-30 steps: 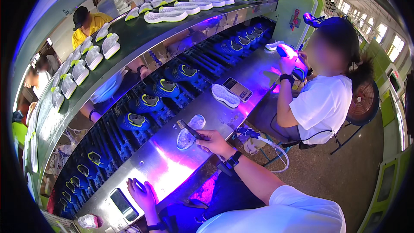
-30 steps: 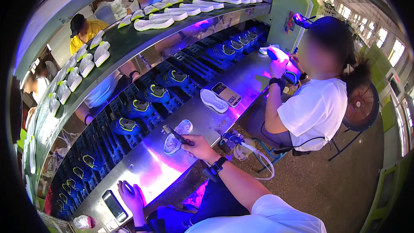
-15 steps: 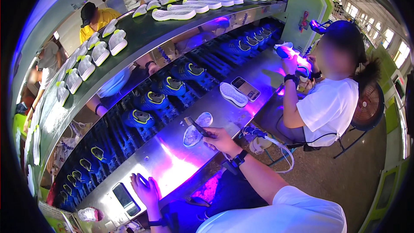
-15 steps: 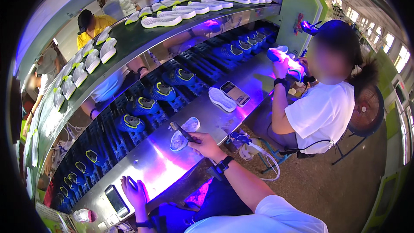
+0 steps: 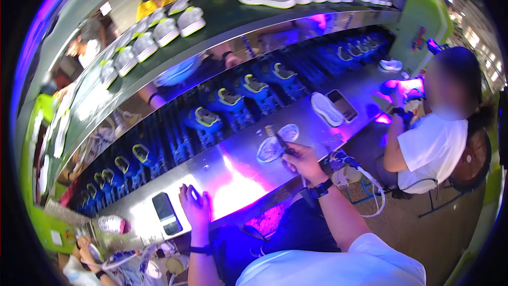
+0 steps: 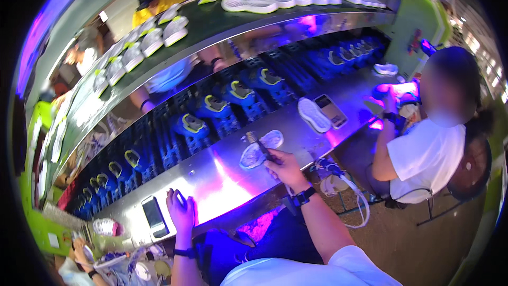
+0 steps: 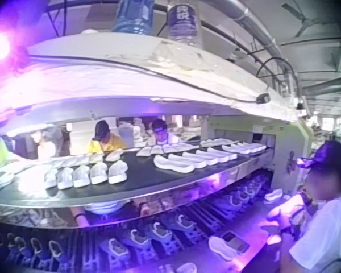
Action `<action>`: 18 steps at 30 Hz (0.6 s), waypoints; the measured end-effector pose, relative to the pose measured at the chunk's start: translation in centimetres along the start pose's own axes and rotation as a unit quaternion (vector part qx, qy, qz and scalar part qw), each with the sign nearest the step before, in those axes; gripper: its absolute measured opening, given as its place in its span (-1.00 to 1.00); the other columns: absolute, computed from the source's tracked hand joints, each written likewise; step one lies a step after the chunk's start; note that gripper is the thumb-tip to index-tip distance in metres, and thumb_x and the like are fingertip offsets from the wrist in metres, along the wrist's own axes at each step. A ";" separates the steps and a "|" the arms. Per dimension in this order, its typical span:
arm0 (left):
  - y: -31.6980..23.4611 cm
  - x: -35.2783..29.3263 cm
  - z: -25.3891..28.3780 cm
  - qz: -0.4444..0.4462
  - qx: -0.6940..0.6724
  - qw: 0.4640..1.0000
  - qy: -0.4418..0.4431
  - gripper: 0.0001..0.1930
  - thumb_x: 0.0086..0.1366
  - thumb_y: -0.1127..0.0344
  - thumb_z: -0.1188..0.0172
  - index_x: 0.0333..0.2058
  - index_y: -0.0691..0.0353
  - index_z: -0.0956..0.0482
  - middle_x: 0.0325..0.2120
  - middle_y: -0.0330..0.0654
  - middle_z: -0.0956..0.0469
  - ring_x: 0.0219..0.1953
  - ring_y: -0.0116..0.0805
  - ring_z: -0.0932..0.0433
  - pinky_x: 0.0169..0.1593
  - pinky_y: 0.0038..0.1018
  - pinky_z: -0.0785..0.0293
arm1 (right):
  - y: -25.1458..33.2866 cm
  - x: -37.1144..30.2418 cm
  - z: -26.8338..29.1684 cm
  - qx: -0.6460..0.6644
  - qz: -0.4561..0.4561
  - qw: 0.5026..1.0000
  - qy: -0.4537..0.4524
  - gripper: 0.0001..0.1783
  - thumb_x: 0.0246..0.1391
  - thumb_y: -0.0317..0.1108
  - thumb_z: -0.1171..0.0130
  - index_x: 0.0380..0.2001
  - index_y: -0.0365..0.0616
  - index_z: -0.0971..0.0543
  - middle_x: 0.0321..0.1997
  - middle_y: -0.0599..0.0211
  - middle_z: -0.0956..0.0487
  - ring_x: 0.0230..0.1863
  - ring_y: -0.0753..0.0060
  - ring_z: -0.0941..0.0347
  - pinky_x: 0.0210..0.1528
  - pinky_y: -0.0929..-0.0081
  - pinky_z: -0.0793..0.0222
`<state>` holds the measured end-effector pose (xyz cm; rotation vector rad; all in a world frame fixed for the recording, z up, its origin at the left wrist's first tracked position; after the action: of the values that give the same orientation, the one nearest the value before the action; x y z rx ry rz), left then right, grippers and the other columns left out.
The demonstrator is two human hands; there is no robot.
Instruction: Manually apply glue or treatment to shoe uppers and soles during assembly.
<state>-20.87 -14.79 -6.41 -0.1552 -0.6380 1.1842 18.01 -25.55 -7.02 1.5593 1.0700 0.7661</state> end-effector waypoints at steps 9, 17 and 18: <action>0.6 -1.8 1.2 -0.021 0.012 1.000 -0.018 -0.38 0.19 0.16 -0.35 0.11 0.51 -0.46 0.20 0.40 -0.36 0.30 0.36 -0.30 0.40 0.09 -0.18 | -0.1 -2.6 -0.8 -0.026 0.004 1.000 -0.015 -0.50 0.19 -0.60 -0.24 0.22 -0.28 -0.52 -0.45 0.47 -0.53 -0.59 0.72 -0.33 -0.57 0.67 -0.22; 1.3 -3.8 2.6 -0.003 0.010 1.000 -0.016 -0.36 0.23 0.11 -0.34 0.13 0.50 -0.46 0.21 0.39 -0.37 0.33 0.36 -0.29 0.43 0.11 -0.15 | -1.0 -4.4 -0.8 -0.034 -0.005 0.999 -0.014 -0.47 0.17 -0.60 -0.25 0.23 -0.32 -0.50 -0.37 0.45 -0.56 -0.58 0.72 -0.34 -0.59 0.69 -0.20; 1.4 -3.9 2.6 -0.001 0.008 1.000 -0.011 -0.35 0.22 0.11 -0.35 0.15 0.48 -0.47 0.22 0.39 -0.36 0.35 0.35 -0.28 0.43 0.10 -0.15 | -1.0 -4.6 -0.6 -0.032 -0.006 0.999 -0.022 -0.46 0.17 -0.59 -0.26 0.24 -0.33 -0.49 -0.36 0.45 -0.56 -0.57 0.71 -0.35 -0.59 0.69 -0.20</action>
<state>-24.24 -18.29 -6.41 -0.1284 -0.6486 1.1893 15.36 -29.50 -7.58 1.5069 1.0134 0.7479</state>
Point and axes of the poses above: each hand's wrist, its own x-axis towards the middle knuckle, its own z-axis out of the back of the hand, y = z × x, the point moved 5 cm from there along x, towards the middle knuckle
